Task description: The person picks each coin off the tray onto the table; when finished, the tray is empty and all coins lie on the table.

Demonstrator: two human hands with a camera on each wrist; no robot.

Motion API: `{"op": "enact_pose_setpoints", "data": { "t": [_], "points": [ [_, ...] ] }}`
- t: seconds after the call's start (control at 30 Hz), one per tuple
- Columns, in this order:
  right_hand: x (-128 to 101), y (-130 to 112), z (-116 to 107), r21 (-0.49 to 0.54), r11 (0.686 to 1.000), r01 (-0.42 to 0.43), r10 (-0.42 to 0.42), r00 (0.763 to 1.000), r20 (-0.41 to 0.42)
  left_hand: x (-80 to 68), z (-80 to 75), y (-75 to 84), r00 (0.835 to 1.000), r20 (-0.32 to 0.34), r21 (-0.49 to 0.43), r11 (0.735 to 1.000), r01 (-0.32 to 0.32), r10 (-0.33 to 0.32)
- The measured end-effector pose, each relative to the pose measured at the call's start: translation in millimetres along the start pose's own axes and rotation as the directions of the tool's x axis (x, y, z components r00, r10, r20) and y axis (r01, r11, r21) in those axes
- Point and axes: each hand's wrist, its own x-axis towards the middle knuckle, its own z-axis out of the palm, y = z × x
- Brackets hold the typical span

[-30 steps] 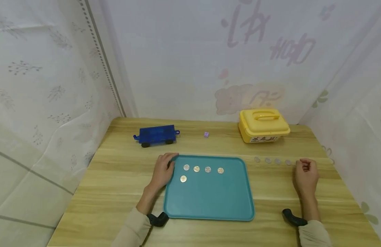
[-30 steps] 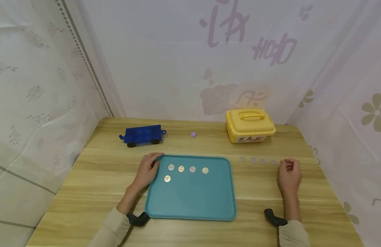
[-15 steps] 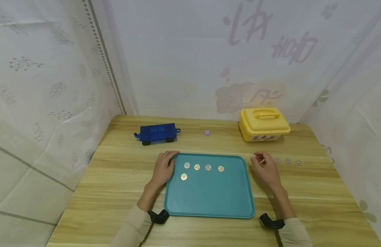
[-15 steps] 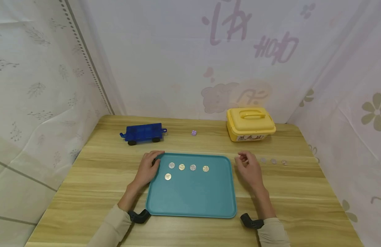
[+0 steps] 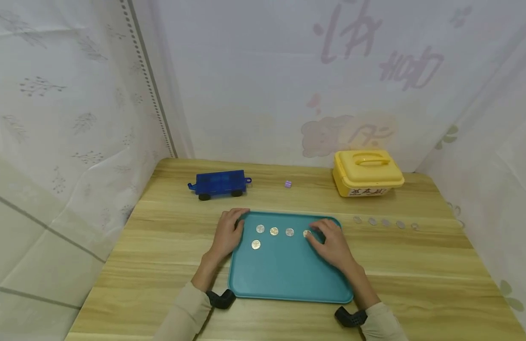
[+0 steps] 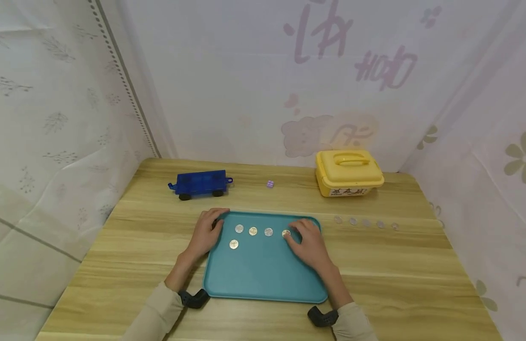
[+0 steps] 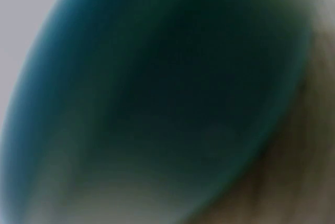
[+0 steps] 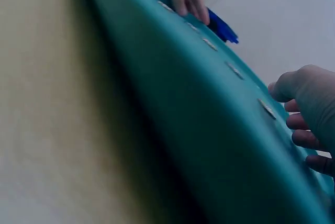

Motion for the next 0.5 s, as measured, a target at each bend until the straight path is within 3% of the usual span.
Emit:
{"op": "enact_pose_setpoints", "data": {
  "t": [0.27,0.5],
  "points": [
    [-5.3,-2.8,7.2,-0.067,0.997,0.041,-0.041,0.999,-0.005,-1.4,3.5,0.6,1.000,0.005,0.008,1.000,0.006,-0.006],
    [1.2,0.4,5.3,0.037,0.999,-0.011,0.008,0.998,0.066,-0.6,1.1,2.4,1.000,0.001,0.006,1.000,0.012,-0.012]
  ]
}}
